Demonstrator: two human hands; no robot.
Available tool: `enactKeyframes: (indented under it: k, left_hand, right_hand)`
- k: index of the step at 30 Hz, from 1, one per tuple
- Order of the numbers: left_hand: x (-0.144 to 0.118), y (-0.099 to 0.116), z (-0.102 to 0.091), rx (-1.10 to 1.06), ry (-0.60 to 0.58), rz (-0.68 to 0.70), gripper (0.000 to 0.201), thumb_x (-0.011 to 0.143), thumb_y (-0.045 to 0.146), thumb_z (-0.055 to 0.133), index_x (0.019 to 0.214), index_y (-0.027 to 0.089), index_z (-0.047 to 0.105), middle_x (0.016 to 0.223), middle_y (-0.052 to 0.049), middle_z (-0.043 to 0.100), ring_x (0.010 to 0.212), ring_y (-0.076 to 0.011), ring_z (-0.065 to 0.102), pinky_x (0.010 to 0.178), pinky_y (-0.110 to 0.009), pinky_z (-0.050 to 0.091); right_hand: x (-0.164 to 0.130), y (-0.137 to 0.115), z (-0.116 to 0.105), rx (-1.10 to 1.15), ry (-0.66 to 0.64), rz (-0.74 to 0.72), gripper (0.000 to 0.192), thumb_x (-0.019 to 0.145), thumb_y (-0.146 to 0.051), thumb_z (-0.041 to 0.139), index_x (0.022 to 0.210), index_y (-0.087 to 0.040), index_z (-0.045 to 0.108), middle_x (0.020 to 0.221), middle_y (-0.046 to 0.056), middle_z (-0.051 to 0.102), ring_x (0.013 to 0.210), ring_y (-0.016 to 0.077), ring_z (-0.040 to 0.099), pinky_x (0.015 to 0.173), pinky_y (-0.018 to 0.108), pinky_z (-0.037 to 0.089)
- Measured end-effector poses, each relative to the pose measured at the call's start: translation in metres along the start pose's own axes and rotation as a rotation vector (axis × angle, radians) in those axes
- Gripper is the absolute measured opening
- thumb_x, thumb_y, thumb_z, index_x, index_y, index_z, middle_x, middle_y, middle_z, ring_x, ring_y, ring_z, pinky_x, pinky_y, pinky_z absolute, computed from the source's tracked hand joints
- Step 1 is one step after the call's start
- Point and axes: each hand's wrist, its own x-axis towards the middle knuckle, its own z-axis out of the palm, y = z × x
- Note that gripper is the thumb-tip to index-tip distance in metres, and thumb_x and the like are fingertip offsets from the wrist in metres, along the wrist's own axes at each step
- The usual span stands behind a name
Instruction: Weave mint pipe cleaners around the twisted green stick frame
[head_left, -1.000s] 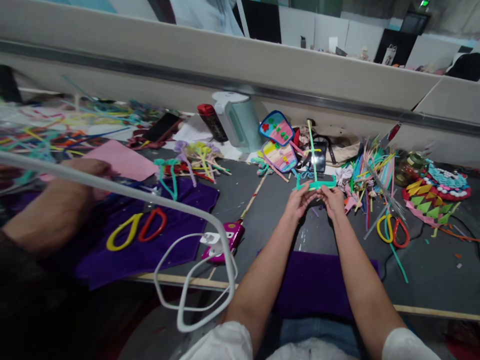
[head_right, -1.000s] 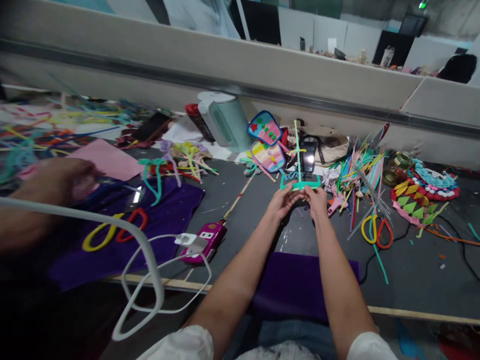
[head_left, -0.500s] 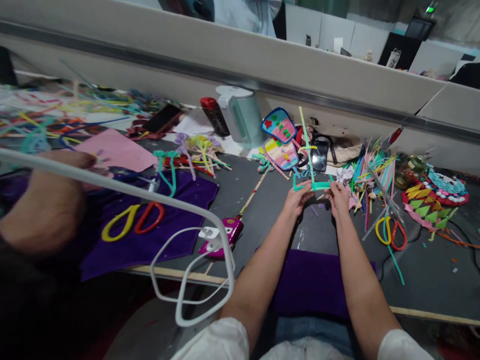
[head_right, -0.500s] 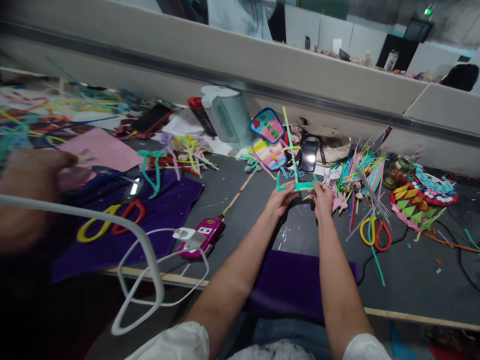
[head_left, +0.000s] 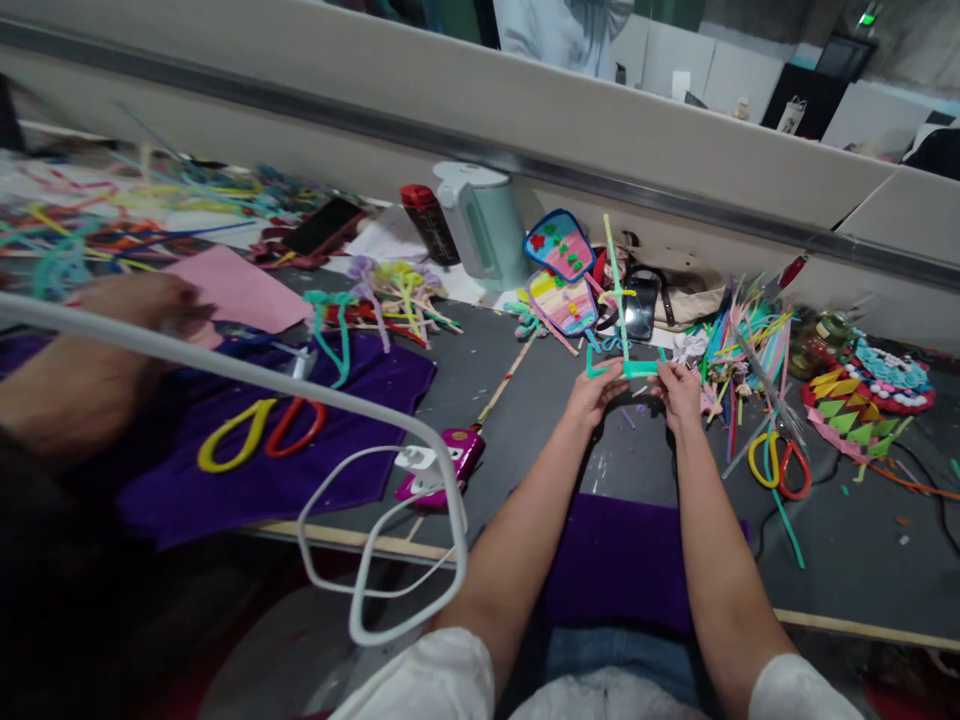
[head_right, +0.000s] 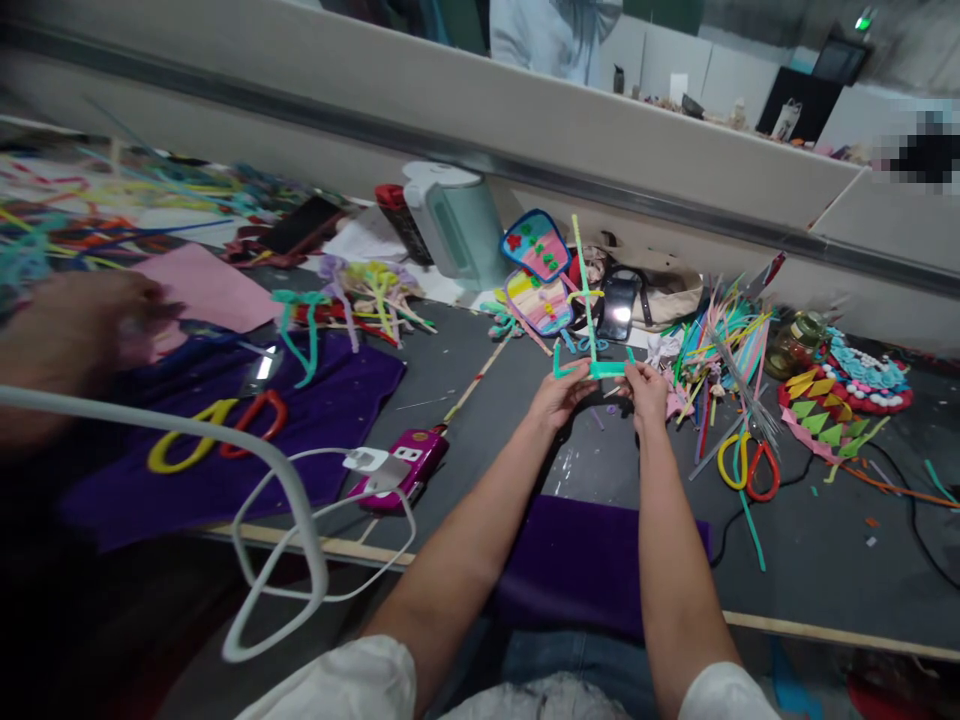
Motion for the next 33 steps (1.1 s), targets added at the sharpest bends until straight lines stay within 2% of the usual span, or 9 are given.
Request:
enactKeyframes:
  k: [4,10,13,18,22,25,30,33]
  left_hand:
    - [0.002,0.001,-0.001,-0.021,0.015,-0.046,0.021,0.074,0.012,0.083,0.093,0.012,0.076,0.076,-0.006,0.076,0.061,-0.0134,0.071,0.064,-0.024,0.061]
    - [0.003,0.0,-0.002,-0.037,0.006,-0.058,0.019,0.074,0.012,0.083,0.092,0.013,0.076,0.075,-0.005,0.074,0.062,-0.0122,0.07,0.069,-0.024,0.061]
    - [0.002,0.0,-0.002,-0.006,-0.004,-0.02,0.022,0.073,0.013,0.084,0.094,0.012,0.076,0.076,-0.006,0.075,0.064,-0.0129,0.07,0.07,-0.026,0.061]
    - [0.0,0.002,-0.002,-0.02,-0.045,0.003,0.021,0.074,0.014,0.084,0.093,0.011,0.076,0.082,-0.006,0.077,0.066,-0.0136,0.072,0.069,-0.025,0.061]
    - [0.001,-0.002,0.001,-0.07,-0.071,-0.032,0.024,0.075,0.015,0.085,0.097,0.012,0.075,0.084,-0.007,0.078,0.072,-0.0159,0.074,0.074,-0.028,0.062]
    - [0.003,-0.008,0.002,-0.07,-0.066,-0.084,0.02,0.075,0.016,0.086,0.089,0.009,0.073,0.084,-0.011,0.078,0.075,-0.0179,0.076,0.074,-0.026,0.062]
    - [0.006,-0.012,0.001,-0.058,0.017,-0.093,0.013,0.077,0.014,0.084,0.078,0.009,0.071,0.07,-0.009,0.075,0.059,-0.013,0.071,0.064,-0.021,0.059]
    - [0.005,-0.013,0.002,-0.037,-0.022,-0.084,0.011,0.078,0.013,0.082,0.078,0.008,0.073,0.07,-0.009,0.076,0.06,-0.0137,0.072,0.064,-0.021,0.059]
  right_hand:
    - [-0.001,-0.001,0.0,-0.022,0.004,-0.002,0.037,0.052,-0.033,0.087,0.078,-0.018,0.066,0.057,-0.006,0.066,0.052,0.0111,0.066,0.045,0.018,0.05]
    - [-0.002,-0.003,0.004,-0.089,0.021,-0.078,0.029,0.058,-0.031,0.082,0.077,-0.019,0.064,0.054,-0.008,0.064,0.047,0.0098,0.062,0.048,0.02,0.053]
    - [-0.002,-0.003,0.003,-0.085,0.017,-0.07,0.032,0.058,-0.032,0.084,0.079,-0.019,0.064,0.055,-0.008,0.064,0.049,0.0099,0.063,0.048,0.02,0.052]
    - [-0.004,-0.003,-0.001,-0.012,-0.081,0.015,0.043,0.056,-0.037,0.088,0.085,-0.019,0.062,0.062,-0.006,0.068,0.058,0.0127,0.069,0.046,0.018,0.05]
    - [-0.005,-0.002,0.002,-0.02,-0.054,0.006,0.041,0.056,-0.034,0.088,0.084,-0.019,0.061,0.062,-0.005,0.069,0.061,0.0141,0.071,0.051,0.021,0.054]
    - [-0.007,-0.002,0.004,-0.032,-0.063,-0.013,0.038,0.057,-0.032,0.086,0.085,-0.019,0.062,0.065,-0.004,0.07,0.061,0.0138,0.071,0.054,0.022,0.055]
    - [-0.01,0.0,0.007,-0.063,-0.161,0.014,0.04,0.057,-0.035,0.086,0.086,-0.02,0.063,0.068,-0.005,0.07,0.061,0.0138,0.07,0.049,0.021,0.052]
    - [-0.009,0.003,0.008,-0.053,-0.134,0.017,0.041,0.057,-0.039,0.085,0.086,-0.02,0.063,0.067,-0.006,0.068,0.056,0.0123,0.066,0.046,0.021,0.05]
